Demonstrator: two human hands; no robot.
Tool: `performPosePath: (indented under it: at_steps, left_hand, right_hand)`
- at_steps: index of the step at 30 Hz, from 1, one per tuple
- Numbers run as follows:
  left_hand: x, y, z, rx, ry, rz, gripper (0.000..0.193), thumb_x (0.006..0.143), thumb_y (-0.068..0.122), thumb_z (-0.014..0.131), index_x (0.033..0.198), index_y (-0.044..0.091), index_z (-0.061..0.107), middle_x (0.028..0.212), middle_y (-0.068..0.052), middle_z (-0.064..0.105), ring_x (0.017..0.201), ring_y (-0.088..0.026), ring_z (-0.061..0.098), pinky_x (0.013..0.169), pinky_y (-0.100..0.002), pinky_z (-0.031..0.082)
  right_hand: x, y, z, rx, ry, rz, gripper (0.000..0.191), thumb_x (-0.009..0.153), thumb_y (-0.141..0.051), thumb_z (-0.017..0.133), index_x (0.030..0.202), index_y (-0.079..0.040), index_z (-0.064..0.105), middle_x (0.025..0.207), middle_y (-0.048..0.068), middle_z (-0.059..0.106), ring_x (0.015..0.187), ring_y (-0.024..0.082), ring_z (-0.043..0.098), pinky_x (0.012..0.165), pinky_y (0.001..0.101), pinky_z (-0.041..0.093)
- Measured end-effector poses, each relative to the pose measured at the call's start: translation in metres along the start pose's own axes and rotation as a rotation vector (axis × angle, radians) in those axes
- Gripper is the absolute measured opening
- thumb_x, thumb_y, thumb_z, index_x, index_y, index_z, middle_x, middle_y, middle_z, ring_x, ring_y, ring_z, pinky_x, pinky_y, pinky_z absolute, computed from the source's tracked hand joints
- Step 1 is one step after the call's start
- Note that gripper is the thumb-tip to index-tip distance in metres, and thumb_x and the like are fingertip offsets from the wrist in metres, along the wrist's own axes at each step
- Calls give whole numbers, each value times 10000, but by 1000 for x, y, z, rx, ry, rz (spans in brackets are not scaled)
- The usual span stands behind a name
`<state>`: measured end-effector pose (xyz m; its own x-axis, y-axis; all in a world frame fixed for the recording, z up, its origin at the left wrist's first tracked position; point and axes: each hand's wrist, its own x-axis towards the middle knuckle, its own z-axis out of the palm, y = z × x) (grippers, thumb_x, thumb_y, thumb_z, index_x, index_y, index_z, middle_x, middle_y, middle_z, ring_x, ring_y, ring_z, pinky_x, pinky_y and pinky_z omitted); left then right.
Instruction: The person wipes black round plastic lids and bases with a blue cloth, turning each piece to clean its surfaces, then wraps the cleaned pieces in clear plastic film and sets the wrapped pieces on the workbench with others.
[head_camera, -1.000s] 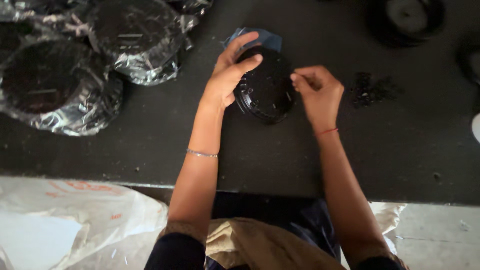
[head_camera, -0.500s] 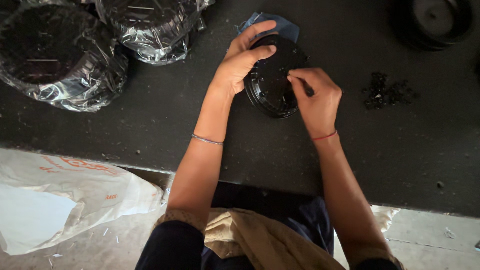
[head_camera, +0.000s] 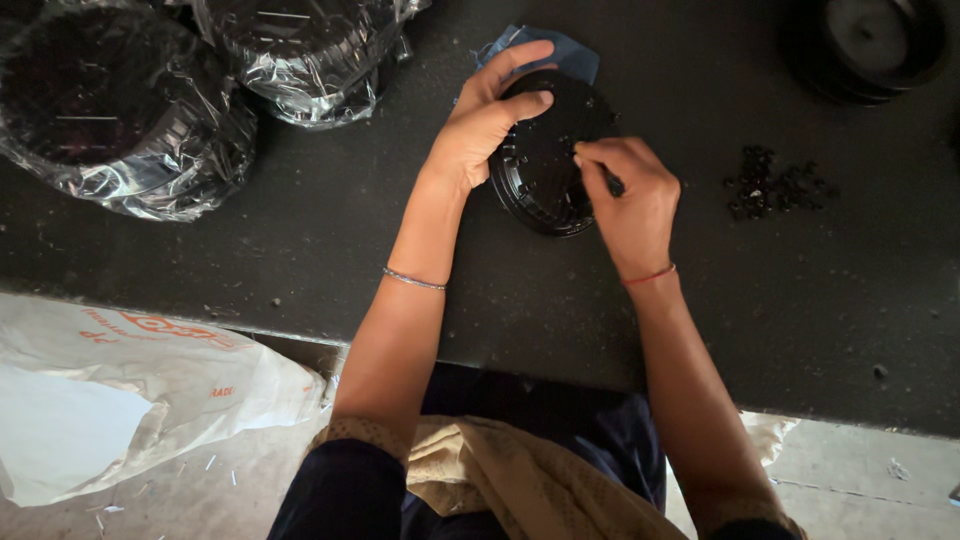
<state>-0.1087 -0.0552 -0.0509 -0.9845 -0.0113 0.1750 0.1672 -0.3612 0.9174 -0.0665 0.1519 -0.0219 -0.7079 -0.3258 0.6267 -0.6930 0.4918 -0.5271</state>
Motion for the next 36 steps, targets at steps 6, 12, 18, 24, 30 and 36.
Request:
performPosePath:
  at_steps: [6,12,18,24,30,36]
  left_hand:
    - [4,-4,-2,-60,15,-51,528,859,-8,717,1375,45,613,1341,-196,664,1245,-274,656,1114,-371,520]
    - [3,-4,-4,-108,-1,-69,522,873,-19,712,1381,46,608,1358,-199,653,1214,-256,672,1078,-353,553]
    - [3,-4,-2,-90,19,-75,517,867,-15,708,1371,53,611,1348,-193,654,1200,-248,684,1068,-353,566]
    - [4,-4,-2,-99,2,-58,516,863,-11,715,1365,57,618,1352,-195,647,1186,-251,678,1057,-358,567]
    - [5,-7,0,16,2,-6,517,870,12,726,1376,59,626,1364,-202,660,1271,-255,643,1129,-339,496]
    - [3,-4,2,-76,-16,-32,532,853,15,725,1371,53,614,1371,-204,642,1268,-282,637,1128,-380,507]
  right_hand:
    - [0,3,-6,61,-21,16,178,965,22,739,1126,-43,778,1084,101,758,914,168,744,785,276,596]
    - [2,10,-7,133,-27,232,178,960,-40,770,1122,-106,807,1021,48,770,799,86,690,683,235,546]
    - [4,13,-6,100,-71,214,206,947,-79,796,1148,-121,800,1028,46,754,802,92,678,683,238,533]
    - [6,15,-6,85,-87,190,211,948,-78,797,1151,-135,803,1031,48,733,818,96,672,691,247,540]
    - [5,18,-6,185,-68,211,164,947,-57,797,1108,-89,793,1027,36,723,827,82,683,703,226,555]
    - [4,19,-4,195,-59,245,148,938,-52,804,1084,-72,790,1007,31,716,802,78,685,679,213,549]
